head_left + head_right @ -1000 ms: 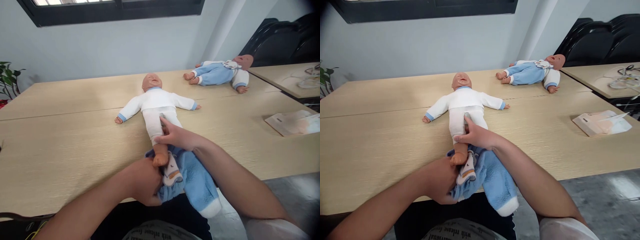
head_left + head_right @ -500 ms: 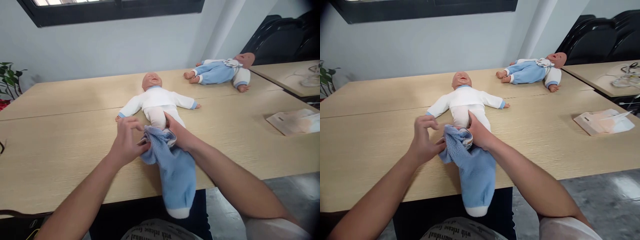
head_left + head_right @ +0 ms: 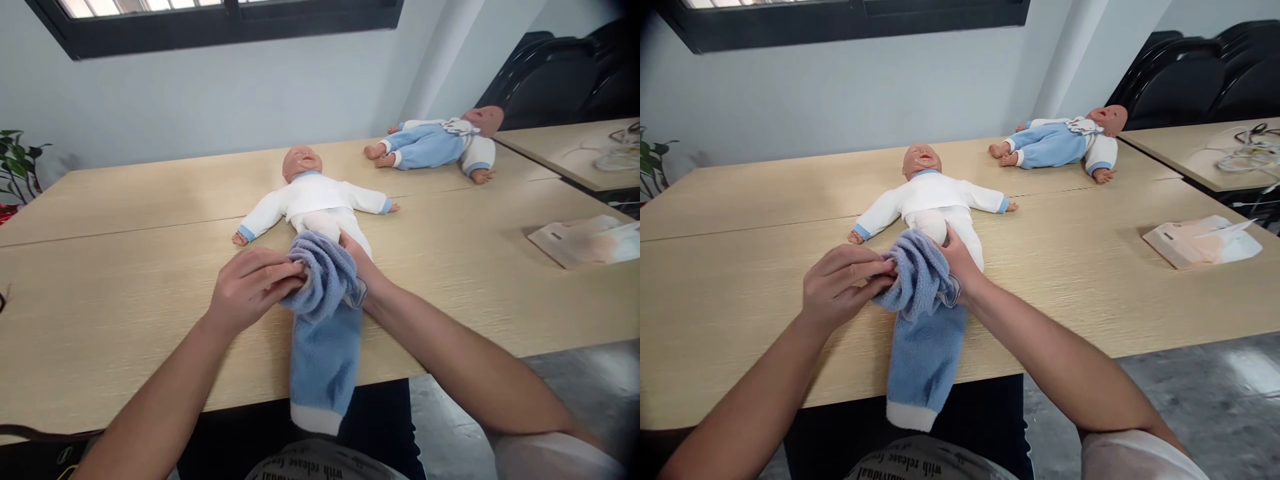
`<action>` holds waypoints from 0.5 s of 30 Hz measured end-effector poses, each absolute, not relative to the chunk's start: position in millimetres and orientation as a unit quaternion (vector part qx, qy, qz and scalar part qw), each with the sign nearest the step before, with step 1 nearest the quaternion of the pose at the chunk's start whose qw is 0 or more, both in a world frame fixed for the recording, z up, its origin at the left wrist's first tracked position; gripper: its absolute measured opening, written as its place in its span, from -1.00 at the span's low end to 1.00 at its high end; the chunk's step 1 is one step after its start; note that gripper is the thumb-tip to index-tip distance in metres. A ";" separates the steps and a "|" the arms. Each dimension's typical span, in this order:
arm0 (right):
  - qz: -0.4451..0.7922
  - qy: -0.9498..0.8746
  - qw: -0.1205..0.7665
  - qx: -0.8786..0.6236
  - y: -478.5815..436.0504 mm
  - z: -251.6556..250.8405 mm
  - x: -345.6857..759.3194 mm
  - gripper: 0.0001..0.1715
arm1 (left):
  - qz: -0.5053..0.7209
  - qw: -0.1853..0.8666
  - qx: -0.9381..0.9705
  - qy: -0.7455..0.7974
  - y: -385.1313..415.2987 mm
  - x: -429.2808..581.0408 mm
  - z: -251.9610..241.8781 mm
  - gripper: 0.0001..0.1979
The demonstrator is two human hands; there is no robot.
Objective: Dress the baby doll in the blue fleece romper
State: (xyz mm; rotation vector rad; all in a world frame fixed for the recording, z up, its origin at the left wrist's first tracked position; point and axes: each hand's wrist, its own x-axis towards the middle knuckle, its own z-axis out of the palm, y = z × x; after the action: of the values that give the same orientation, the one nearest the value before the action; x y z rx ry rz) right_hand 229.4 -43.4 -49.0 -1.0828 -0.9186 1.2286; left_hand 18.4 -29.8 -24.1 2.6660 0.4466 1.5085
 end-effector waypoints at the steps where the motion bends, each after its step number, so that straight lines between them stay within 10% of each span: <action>1: 0.533 -0.386 0.597 -0.459 -44.8 -47.5 228.2 -0.40 | 0.473 0.018 0.869 0.146 -28.2 17.5 -24.1 -0.71; 15: 0.618 -0.285 0.582 -0.446 -59.9 -43.7 216.3 -0.42 | 0.399 0.088 0.823 0.396 -40.6 30.0 -39.1 -0.45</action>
State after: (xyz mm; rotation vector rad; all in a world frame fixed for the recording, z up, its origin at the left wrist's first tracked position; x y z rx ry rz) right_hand 216.3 -59.9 -43.7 -1.0409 -0.6653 1.4431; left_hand 30.0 -40.6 -39.1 2.4481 1.1779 1.1865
